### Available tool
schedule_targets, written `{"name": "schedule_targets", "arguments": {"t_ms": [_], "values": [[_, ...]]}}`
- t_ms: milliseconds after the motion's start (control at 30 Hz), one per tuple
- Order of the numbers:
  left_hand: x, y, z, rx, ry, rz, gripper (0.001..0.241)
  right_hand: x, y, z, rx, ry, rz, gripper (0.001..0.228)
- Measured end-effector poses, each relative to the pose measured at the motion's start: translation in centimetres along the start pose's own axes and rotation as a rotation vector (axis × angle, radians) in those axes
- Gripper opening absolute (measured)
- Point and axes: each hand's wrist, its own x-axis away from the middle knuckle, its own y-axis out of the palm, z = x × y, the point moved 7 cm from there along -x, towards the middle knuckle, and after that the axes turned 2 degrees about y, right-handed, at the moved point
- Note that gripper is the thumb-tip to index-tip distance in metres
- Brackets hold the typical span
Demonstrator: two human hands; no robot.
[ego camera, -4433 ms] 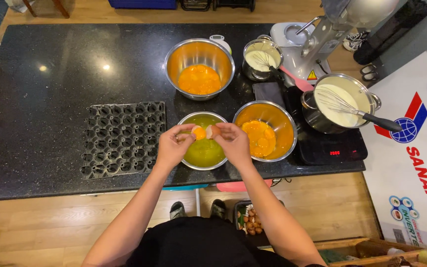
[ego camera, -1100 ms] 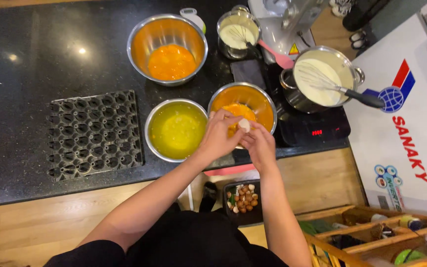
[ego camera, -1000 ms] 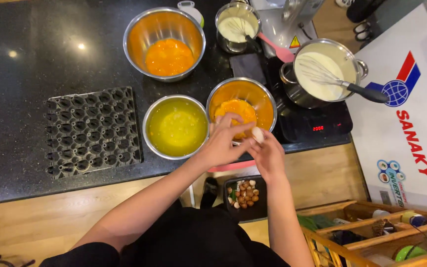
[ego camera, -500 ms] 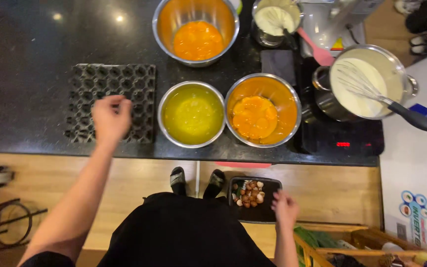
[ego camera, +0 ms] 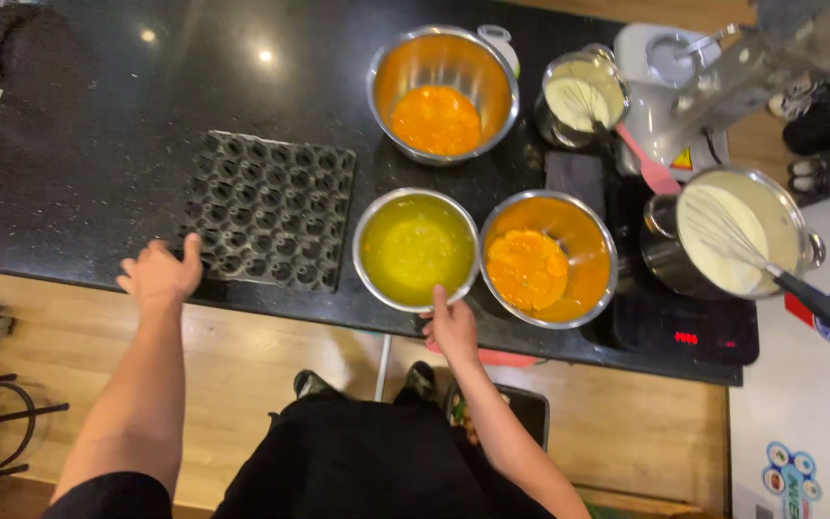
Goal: Cracking eggs and separating the yolks from the whites into different bowls.
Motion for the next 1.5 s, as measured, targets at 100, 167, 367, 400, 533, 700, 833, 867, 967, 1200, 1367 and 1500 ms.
{"name": "schedule_targets", "arguments": {"t_ms": [100,167,367,400,533,700,833,867,967,1200,1367,1500], "values": [[-0.4,0.1,0.5,-0.083,0.002,-0.005,0.072,-3.6,-0.8,4.4,0.154,-0.099,0.136,0.054],[-0.8,-0.7,1.2,-0.081,0.023,-0.017,0.074,-3.1,-0.4,3.8,0.104,-0.141,0.171,0.050],[-2.7,-0.3,1.8,-0.066,0.116,-0.225,0.080,-1.3,0.8,2.6,-0.012,-0.267,0.289,0.037],[-2.8,-0.3,2.1,-0.048,0.164,-0.276,0.078,-0.4,1.1,2.1,-0.004,-0.268,0.319,0.036],[-5.1,1.5,-0.6,0.052,0.196,-0.276,0.077,0.1,2.7,2.4,-0.085,-0.297,0.358,0.033],[-6.2,-3.3,-8.5,0.142,0.184,-0.188,0.070,0.7,6.2,2.4,-0.042,-0.317,0.416,0.034],[-6.8,-7.6,-18.1,0.266,0.111,-0.156,0.068,1.2,11.0,0.8,-0.130,-0.346,0.394,0.035],[-7.1,-8.7,-20.7,0.277,0.050,-0.142,0.068,1.2,12.6,-0.1,-0.160,-0.359,0.381,0.033],[-7.9,-10.6,-28.7,0.255,-0.067,-0.061,0.064,2.2,18.3,-4.0,-0.168,-0.367,0.313,0.036],[-10.4,-13.5,-44.6,0.202,-0.340,0.049,0.071,-0.6,33.7,-10.5,-0.218,-0.320,0.189,0.035],[-16.5,-14.5,-54.0,0.244,-0.373,0.115,0.063,-4.3,47.7,-14.8,-0.197,-0.330,0.175,0.037],[-22.5,-13.6,-61.8,0.193,-0.404,0.091,0.065,-8.0,58.2,-17.0,-0.328,-0.329,0.247,0.033]]}}
